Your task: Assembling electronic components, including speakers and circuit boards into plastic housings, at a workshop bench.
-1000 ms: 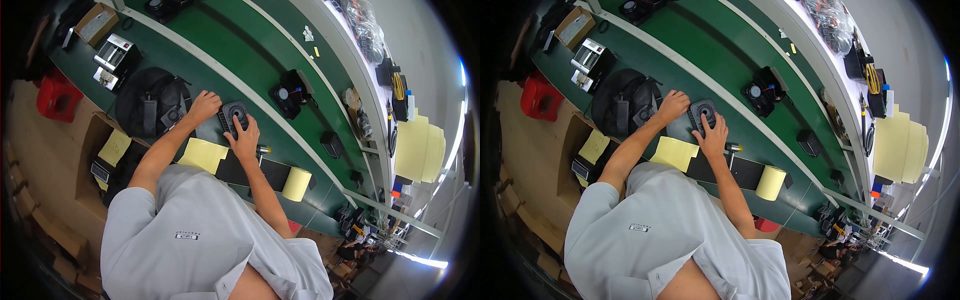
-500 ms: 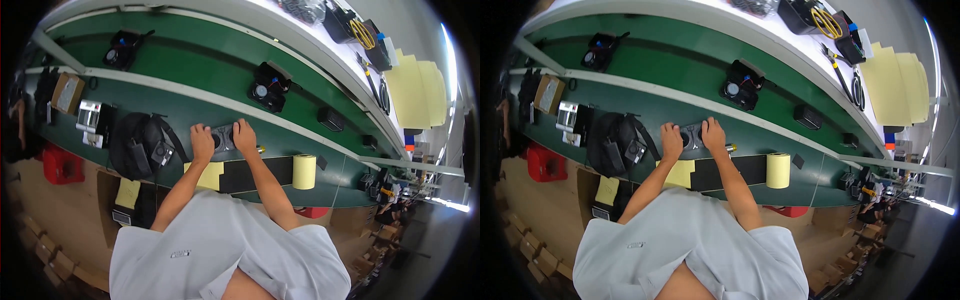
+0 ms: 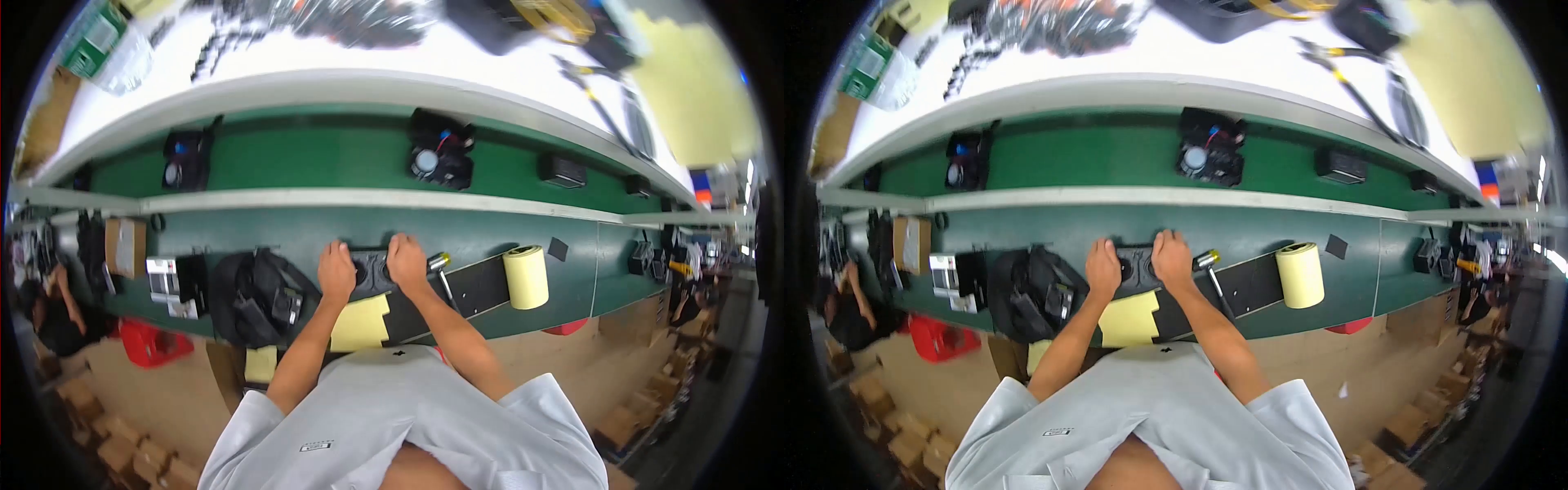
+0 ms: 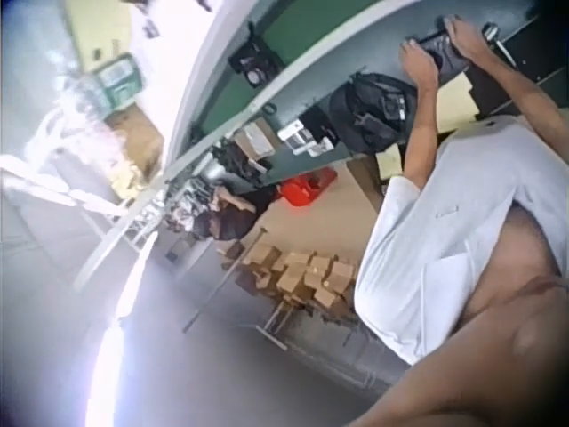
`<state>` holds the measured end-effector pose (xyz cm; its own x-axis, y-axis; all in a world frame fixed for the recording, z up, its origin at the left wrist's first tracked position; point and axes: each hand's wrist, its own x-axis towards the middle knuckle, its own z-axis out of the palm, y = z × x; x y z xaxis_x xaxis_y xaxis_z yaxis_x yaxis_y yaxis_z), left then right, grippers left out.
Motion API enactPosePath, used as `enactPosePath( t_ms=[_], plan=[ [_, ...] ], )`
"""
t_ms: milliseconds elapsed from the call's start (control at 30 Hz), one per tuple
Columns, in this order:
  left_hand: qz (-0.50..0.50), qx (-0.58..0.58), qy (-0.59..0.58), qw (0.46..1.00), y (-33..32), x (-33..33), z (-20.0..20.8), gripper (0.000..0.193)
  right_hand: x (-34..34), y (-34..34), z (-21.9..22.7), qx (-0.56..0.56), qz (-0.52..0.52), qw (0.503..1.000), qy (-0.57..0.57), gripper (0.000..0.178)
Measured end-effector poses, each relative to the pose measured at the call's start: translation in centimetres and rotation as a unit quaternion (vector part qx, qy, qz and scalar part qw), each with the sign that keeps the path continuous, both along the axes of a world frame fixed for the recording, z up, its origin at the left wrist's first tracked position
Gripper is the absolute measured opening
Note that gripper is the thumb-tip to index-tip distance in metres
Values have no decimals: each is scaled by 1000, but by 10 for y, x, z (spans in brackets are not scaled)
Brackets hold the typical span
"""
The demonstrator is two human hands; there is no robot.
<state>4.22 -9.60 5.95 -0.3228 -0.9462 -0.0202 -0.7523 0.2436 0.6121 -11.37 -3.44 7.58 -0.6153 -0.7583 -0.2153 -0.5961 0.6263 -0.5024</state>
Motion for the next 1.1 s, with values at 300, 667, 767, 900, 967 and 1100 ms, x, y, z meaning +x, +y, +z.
enactPosePath(
  t_ms=[300, 667, 767, 900, 967, 1100],
  plan=[
    [6, 225, -91, 970, 24, 12, 55, 50, -2, -2, 19, -83, -108, 990, -28, 31],
    [-152, -97, -78, 981, -5, -5, 34, 21, 32, 30, 4, 35, 86, 995, 43, 41],
    [-37, -102, -18, 994, -9, -6, 18, 23, 30, 22, 2, 102, 96, 989, 53, 48],
    [-22, -20, -27, 999, -23, -6, 14, 25, 34, 14, -22, -48, 144, 984, 93, 46],
    [-34, -16, -59, 998, -30, -3, 28, 27, 42, 8, -21, -66, 131, 984, 104, 42],
    [-3, 5, -27, 1000, -16, -13, 23, 31, 21, 17, -20, -69, 159, 983, 53, 45]
  ],
)
